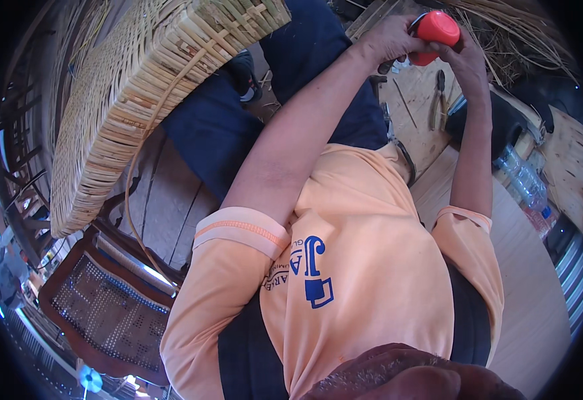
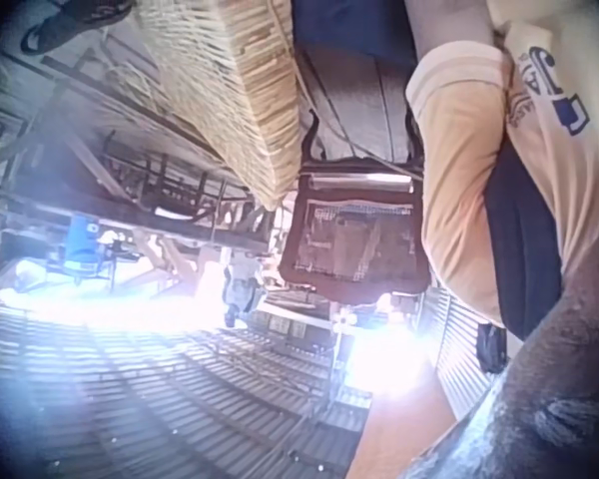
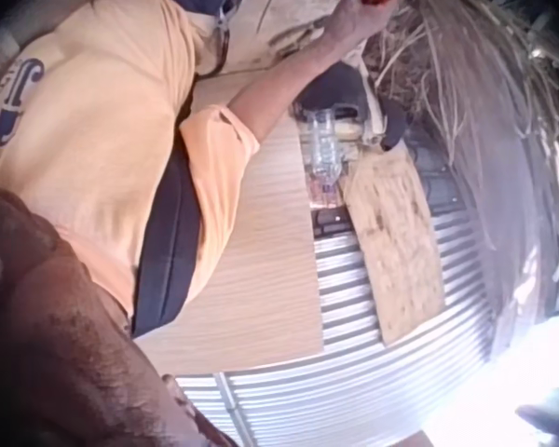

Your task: Weaving and finishing a bamboo chair seat component using hand tools.

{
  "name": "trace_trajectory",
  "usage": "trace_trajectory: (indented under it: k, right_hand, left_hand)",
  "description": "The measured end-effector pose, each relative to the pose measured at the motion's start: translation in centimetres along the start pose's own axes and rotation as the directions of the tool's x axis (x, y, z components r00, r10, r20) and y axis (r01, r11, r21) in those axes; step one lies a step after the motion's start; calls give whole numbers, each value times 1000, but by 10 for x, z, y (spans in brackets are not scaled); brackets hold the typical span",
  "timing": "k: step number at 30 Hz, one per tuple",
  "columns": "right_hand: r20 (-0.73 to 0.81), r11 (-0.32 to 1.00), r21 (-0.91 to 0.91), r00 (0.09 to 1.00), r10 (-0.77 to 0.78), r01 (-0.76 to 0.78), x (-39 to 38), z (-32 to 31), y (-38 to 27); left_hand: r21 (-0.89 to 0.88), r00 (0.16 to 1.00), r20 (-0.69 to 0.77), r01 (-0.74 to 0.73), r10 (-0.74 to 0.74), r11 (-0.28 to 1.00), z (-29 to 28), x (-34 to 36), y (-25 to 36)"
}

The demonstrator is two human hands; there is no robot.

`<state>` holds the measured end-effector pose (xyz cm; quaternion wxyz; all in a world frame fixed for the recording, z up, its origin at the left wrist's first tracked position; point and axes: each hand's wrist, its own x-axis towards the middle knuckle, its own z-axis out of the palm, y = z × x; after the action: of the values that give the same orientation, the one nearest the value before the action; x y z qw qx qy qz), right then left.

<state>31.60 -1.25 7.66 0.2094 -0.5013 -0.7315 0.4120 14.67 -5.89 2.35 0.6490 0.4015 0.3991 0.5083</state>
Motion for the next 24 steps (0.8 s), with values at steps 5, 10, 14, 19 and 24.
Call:
trace_trajectory:
  k: [5, 10, 14, 19, 24]
  right_hand:
    - [67, 996, -38, 995, -74, 76, 0, -9, 12]
    - [-4, 982, 179, 999, -52, 51, -6, 2, -24]
    - [-21, 981, 189, 999, -50, 53, -7, 2, -22]
    - [-74, 980, 159, 992, -106, 116, 0, 6, 11]
    - [-84, 974, 109, 978, -188, 197, 0, 11, 18]
  left_hand:
    - [-88, 991, 134, -18, 30, 996, 4, 0, 9]
    - [-298, 980, 193, 8, 53, 954, 2, 11, 3]
    - [-357, 969, 237, 24, 66, 934, -1, 16, -4]
    - [-168, 985, 136, -81, 104, 982, 1, 14, -6]
    - [105, 993, 114, -53, 41, 993, -6, 15, -9]
